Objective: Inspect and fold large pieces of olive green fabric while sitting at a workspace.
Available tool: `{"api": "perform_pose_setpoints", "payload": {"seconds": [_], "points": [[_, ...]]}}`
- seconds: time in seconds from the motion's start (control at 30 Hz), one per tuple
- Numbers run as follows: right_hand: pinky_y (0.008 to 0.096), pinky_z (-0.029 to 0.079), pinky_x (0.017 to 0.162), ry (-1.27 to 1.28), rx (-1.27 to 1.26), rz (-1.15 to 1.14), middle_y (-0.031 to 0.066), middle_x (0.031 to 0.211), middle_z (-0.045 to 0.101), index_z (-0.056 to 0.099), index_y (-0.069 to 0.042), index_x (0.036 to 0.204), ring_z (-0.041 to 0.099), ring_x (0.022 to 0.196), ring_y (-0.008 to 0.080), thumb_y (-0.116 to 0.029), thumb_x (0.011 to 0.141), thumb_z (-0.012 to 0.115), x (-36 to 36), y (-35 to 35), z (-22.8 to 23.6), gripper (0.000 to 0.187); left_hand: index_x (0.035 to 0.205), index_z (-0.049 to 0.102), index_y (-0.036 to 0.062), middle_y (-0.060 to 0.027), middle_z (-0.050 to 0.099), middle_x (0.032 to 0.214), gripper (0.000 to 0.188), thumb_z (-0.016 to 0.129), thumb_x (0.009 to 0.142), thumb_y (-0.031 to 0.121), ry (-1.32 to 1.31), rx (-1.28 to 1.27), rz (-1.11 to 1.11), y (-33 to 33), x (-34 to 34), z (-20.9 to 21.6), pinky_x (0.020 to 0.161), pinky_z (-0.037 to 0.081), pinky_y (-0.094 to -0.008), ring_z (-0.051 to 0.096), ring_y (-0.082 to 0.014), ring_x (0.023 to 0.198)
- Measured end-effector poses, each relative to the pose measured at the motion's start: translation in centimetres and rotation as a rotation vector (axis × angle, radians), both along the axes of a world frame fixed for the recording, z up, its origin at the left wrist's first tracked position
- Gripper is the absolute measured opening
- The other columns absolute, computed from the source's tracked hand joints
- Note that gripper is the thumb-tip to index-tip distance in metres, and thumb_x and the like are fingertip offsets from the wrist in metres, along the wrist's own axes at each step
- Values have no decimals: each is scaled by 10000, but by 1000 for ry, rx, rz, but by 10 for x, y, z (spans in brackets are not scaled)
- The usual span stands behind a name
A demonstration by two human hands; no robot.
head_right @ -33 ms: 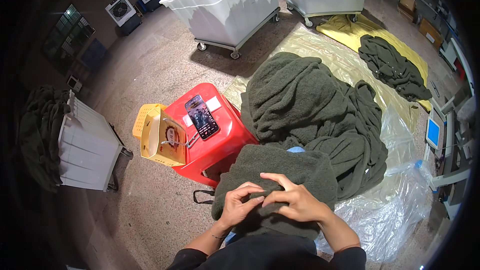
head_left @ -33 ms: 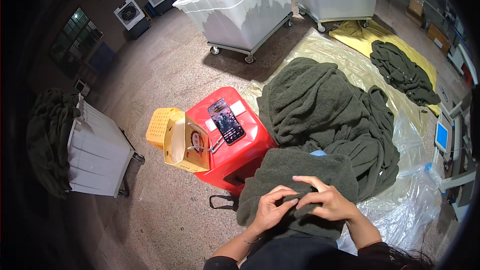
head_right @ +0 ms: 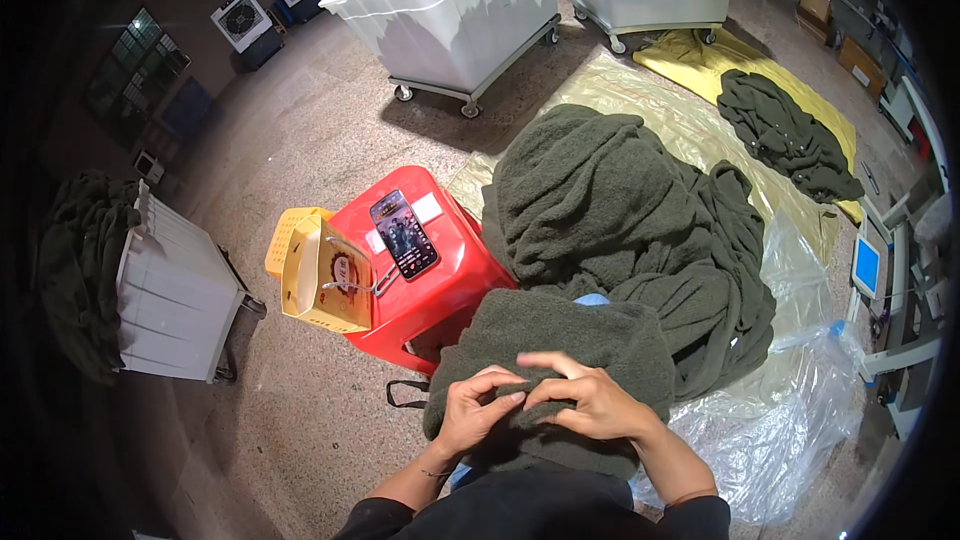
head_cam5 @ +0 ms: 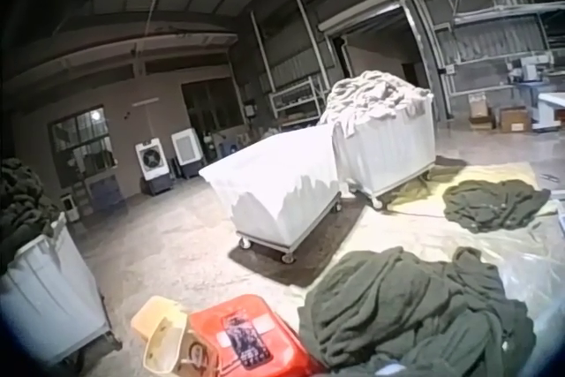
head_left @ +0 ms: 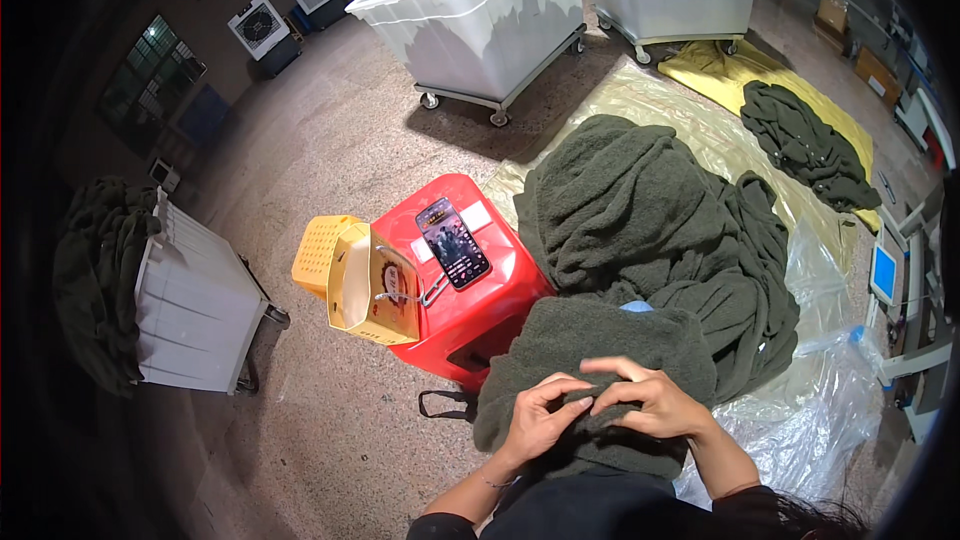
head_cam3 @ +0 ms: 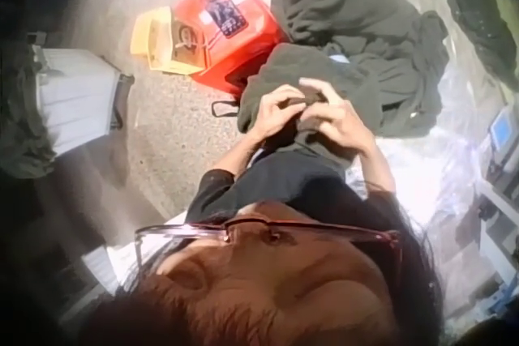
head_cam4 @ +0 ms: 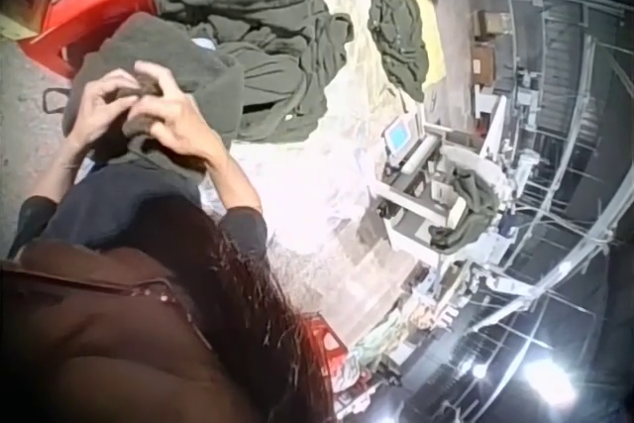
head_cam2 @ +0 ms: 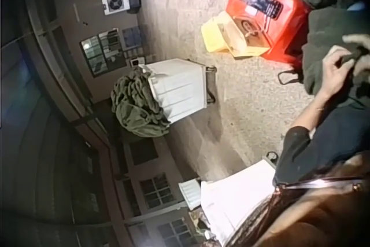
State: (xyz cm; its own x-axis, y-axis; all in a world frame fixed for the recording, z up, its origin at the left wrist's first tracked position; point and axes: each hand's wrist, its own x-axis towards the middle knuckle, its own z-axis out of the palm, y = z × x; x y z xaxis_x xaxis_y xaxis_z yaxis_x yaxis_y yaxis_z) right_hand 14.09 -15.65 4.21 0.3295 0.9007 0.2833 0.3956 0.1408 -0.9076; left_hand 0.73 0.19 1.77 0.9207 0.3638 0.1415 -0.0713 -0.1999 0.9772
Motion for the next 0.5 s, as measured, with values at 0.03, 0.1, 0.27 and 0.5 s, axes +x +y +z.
{"api": "perform_pose_setpoints", "payload": {"seconds": [0.03, 0.1, 0.27, 0.5], "points": [[326, 481, 710, 59, -37, 62, 122, 1088, 611, 690, -70, 945, 606, 809, 241, 7, 680, 675, 1, -2, -7, 277, 1000, 700, 22, -18, 647, 867, 192, 686, 809, 18, 67, -56, -27, 1, 0, 2, 591, 386, -186, 501, -33, 679], [333, 476, 699, 97, -109, 114, 103, 898, 625, 668, -46, 965, 615, 820, 255, 15, 695, 685, -2, -1, -6, 277, 1002, 720, 29, 8, 638, 829, 222, 669, 790, -16, 218, -119, -30, 2, -3, 18, 540, 360, -170, 474, -4, 630], [326, 468, 622, 15, -105, -12, 96, 850, 609, 651, -29, 944, 604, 725, 264, 28, 685, 673, -12, 5, -9, 266, 989, 724, 48, 47, 598, 762, 234, 644, 777, -11, 281, -168, 96, 0, -7, 3, 512, 328, -173, 422, 6, 591], [376, 475, 549, -241, -100, -47, 97, 797, 570, 599, -49, 961, 601, 675, 294, 8, 629, 619, -24, 23, -13, 337, 914, 713, -8, 78, 545, 682, 157, 642, 781, -50, 153, -526, 432, -2, 19, -17, 514, 296, -150, 390, 19, 571]]}}
